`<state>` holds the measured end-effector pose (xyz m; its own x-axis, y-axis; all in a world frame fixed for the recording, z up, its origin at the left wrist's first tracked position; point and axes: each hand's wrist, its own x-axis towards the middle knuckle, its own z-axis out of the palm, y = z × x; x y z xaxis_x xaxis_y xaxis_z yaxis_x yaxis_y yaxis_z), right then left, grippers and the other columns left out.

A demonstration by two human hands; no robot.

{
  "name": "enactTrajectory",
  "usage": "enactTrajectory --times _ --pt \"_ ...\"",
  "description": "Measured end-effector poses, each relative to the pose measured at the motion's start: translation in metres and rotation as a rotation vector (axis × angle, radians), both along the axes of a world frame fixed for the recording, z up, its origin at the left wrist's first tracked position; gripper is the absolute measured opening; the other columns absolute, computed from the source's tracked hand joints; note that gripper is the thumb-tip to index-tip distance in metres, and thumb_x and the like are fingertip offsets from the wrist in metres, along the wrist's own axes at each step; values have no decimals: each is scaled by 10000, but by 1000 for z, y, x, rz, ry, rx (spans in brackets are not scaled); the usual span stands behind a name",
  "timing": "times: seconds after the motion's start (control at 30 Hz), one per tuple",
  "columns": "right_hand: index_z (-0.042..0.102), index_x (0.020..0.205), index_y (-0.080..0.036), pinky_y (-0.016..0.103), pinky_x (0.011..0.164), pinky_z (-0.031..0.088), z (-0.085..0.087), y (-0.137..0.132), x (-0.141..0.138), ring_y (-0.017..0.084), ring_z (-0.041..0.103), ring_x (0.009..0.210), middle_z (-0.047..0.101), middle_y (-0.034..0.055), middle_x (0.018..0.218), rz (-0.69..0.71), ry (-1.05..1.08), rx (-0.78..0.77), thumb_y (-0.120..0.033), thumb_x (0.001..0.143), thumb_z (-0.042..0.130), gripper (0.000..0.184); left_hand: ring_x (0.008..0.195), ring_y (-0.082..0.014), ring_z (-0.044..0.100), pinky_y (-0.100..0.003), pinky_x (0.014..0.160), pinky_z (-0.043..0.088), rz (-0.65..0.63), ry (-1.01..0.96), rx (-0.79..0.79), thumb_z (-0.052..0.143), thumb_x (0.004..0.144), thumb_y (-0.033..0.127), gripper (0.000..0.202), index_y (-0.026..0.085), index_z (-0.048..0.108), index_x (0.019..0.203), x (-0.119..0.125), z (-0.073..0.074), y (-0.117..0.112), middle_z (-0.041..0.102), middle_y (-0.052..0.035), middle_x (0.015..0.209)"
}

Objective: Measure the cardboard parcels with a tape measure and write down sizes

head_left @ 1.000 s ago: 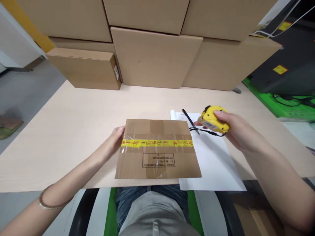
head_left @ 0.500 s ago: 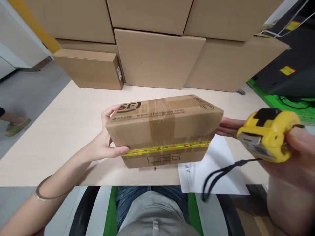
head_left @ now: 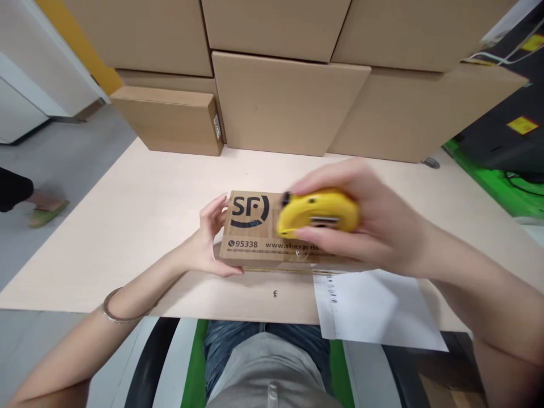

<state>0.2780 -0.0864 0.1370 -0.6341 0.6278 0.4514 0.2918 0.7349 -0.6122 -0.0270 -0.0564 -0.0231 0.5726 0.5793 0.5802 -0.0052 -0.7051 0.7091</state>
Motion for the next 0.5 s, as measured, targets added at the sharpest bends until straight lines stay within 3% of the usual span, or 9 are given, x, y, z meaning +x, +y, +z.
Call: enactTrajectory --times 0.1,0.23,0.37,0.5 --pt "540 1274 -285 338 945 564 -1 25 -40 188 694 1120 683 34 1326 199 -130 -46 -331 1027 598 258 1479 -482 453 -723 1166 427 36 -13 -53 1047 514 387 1463 442 97 1626 -4 -6 -2 326 -176 1653" --pt "498 1285 -314 331 953 540 -2 39 -64 182 678 1122 674 23 1348 237 -235 -57 -359 1038 568 260 1431 -491 498 -725 1103 481 55 79 -36 1024 562 405 1315 369 198 1584 -13 -16 -3 408 -198 1575" --pt "529 1265 -301 323 900 548 -4 42 -60 189 691 1067 697 20 1294 216 -233 -54 -320 995 611 282 1449 -466 480 -722 1135 459 21 27 85 1026 551 418 1398 419 120 1616 -10 -20 3 329 -168 1629" --pt "590 1227 -293 344 862 577 -6 40 -29 218 712 1021 712 33 1232 141 -231 -49 -263 911 695 335 1513 -469 374 -701 1196 409 10 -58 228 1058 417 471 1503 455 175 1633 -3 -17 10 338 -118 1650"
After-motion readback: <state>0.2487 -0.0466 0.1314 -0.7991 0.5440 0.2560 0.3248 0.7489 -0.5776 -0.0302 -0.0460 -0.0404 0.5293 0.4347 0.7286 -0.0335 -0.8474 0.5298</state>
